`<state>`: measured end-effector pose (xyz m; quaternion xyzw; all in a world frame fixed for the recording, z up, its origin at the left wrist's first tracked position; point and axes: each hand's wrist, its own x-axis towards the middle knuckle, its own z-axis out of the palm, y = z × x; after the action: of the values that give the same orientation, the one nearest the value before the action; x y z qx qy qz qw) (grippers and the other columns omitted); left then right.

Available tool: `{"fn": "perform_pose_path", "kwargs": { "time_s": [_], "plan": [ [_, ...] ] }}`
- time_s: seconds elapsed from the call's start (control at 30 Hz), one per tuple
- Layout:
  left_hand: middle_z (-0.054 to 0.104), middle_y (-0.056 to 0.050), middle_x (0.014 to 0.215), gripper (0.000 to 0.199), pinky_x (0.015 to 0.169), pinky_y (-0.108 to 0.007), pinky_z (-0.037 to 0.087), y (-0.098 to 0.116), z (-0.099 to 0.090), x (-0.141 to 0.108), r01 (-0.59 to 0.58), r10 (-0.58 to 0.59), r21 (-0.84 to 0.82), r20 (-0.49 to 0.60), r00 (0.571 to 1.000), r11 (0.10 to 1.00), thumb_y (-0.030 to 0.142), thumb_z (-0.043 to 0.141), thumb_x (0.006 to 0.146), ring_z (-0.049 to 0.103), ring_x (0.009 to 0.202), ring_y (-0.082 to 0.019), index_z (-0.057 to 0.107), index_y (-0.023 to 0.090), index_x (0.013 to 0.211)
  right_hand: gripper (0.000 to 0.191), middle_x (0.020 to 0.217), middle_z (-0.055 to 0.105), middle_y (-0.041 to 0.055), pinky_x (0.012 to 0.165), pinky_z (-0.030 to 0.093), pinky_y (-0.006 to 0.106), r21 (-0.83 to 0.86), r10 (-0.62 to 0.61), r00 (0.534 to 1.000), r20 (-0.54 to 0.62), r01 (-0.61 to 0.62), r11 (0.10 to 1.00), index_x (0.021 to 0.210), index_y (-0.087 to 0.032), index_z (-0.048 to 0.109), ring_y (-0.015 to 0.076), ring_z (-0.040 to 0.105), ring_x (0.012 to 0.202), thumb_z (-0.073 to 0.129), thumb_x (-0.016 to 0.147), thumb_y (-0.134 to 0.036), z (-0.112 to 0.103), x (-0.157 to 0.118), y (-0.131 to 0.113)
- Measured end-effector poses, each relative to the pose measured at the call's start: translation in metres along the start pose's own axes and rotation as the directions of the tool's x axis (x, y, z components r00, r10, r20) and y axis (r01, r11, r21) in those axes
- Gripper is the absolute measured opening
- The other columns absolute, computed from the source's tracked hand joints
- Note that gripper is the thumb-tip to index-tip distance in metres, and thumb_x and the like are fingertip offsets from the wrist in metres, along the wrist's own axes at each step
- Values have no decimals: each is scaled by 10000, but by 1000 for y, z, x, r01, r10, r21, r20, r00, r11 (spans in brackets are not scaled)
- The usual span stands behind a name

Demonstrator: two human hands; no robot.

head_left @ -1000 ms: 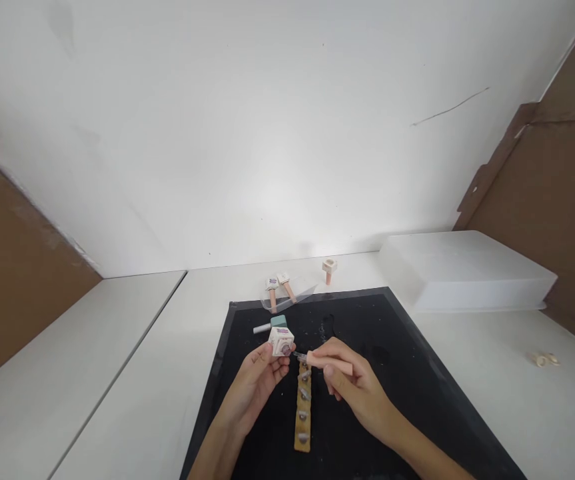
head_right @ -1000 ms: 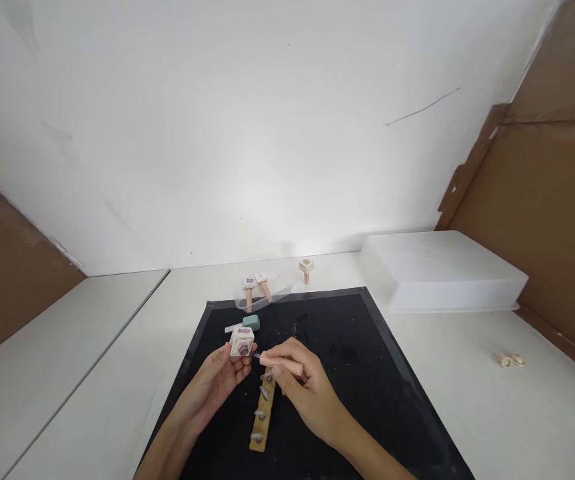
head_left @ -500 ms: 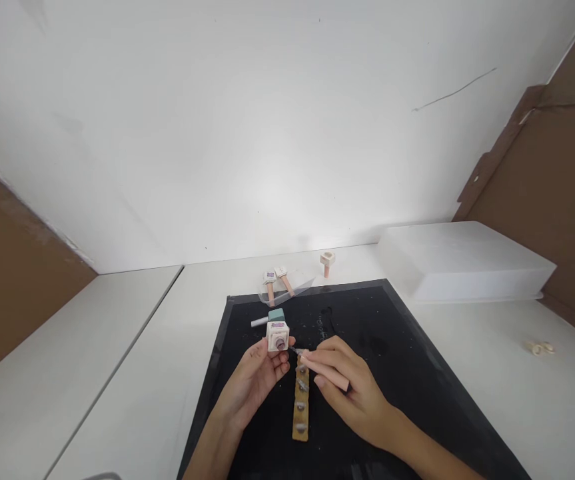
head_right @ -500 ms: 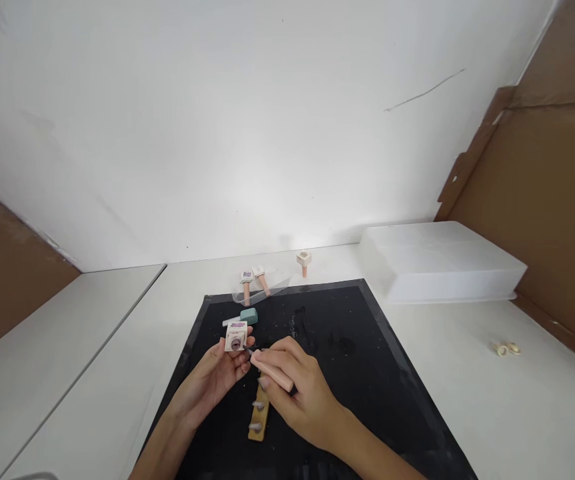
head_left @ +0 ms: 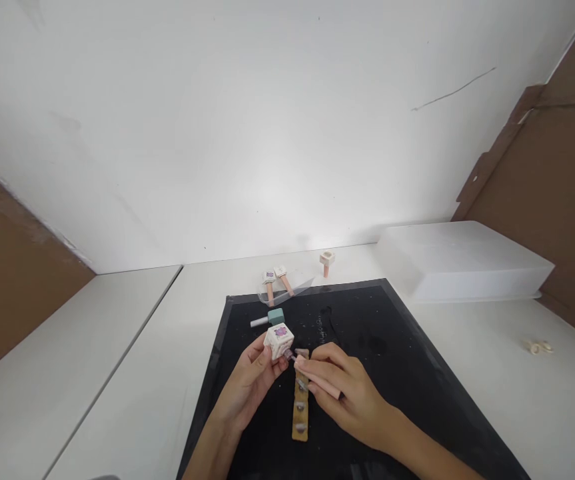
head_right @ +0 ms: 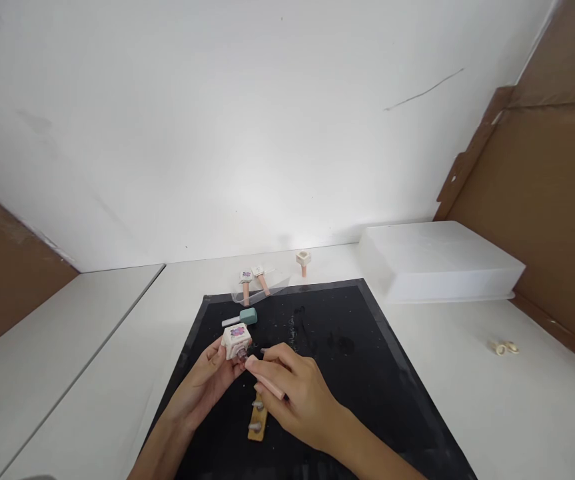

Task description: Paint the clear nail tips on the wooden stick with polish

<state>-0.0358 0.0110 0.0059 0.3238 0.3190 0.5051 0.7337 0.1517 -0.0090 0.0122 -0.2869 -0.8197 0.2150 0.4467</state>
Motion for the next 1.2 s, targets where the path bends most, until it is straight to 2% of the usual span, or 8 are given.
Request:
{"fn": "perform_pose_path", "kwargs": {
  "time_s": [0.2, 0.27, 0.4, 0.53, 0.73, 0.87, 1.0, 1.2],
  "plan": [
    [624, -46, 863, 415, 752, -261, 420, 3, 1, -4, -72, 74, 128, -6, 997, 989, 336, 735, 610, 547, 785, -145, 640, 187, 985, 432, 804, 631, 76, 516, 423, 265, -286, -149, 989, 19, 148, 947, 1244, -246, 501, 141, 508, 578, 469, 840, -95, 3, -1, 3],
    [616, -26, 823, 406, 711, -233, 418, 5, 2, -5, -96, 104, 165, -36, 994, 982, 332, 764, 565, 542, 760, -133, 654, 196, 932, 448, 763, 644, 81, 507, 423, 273, -310, -176, 984, 18, 172, 935, 1266, -229, 484, 158, 526, 585, 474, 840, -90, 3, -2, 3],
    [619, 4, 790, 384, 659, -201, 410, 5, 1, -7, -142, 154, 182, -52, 987, 973, 298, 799, 502, 542, 722, -115, 667, 226, 855, 488, 817, 625, 81, 564, 467, 293, -97, -93, 996, -11, 91, 991, 1309, -246, 429, 183, 566, 681, 475, 848, -97, 5, -2, 2],
    [620, 6, 779, 415, 631, -205, 411, 5, -2, -8, -182, 197, 175, -68, 978, 967, 269, 830, 424, 549, 711, -125, 680, 231, 809, 394, 852, 601, 76, 615, 475, 302, 138, 73, 997, -3, -72, 988, 1216, -259, 540, 189, 567, 745, 484, 852, -118, 5, -1, -2],
    [627, 6, 765, 431, 629, -211, 418, 7, -1, -9, -170, 181, 146, -62, 982, 975, 278, 838, 397, 551, 718, -135, 691, 239, 800, 239, 807, 568, 45, 665, 441, 310, 388, 305, 952, 35, -294, 874, 1056, -252, 647, 178, 527, 729, 501, 867, -247, 4, 3, -6],
    [632, -9, 797, 407, 708, -237, 430, 6, 0, -8, -136, 141, 82, -56, 988, 987, 312, 789, 520, 551, 741, -135, 669, 219, 898, 224, 779, 535, 29, 630, 421, 288, 470, 391, 920, -5, -343, 813, 1011, -254, 660, 163, 509, 688, 506, 864, -325, 5, 2, -4],
    [631, -28, 881, 396, 801, -275, 429, 5, -3, -4, -163, 160, -36, -75, 984, 986, 334, 738, 604, 550, 818, -149, 645, 210, 969, 240, 755, 515, 16, 491, 366, 238, 503, 479, 878, 3, -416, 758, 1006, -257, 664, 107, 434, 530, 504, 861, -362, 6, 0, 0],
    [627, -28, 853, 387, 760, -247, 445, 5, -5, -2, -176, 172, -80, -58, 983, 981, 342, 722, 625, 542, 769, -122, 646, 194, 975, 297, 557, 441, -31, 431, 304, 219, 600, 560, 828, 15, -455, 658, 974, -221, 684, 81, 353, 442, 521, 835, -428, 9, -1, 9]
  ]
}}
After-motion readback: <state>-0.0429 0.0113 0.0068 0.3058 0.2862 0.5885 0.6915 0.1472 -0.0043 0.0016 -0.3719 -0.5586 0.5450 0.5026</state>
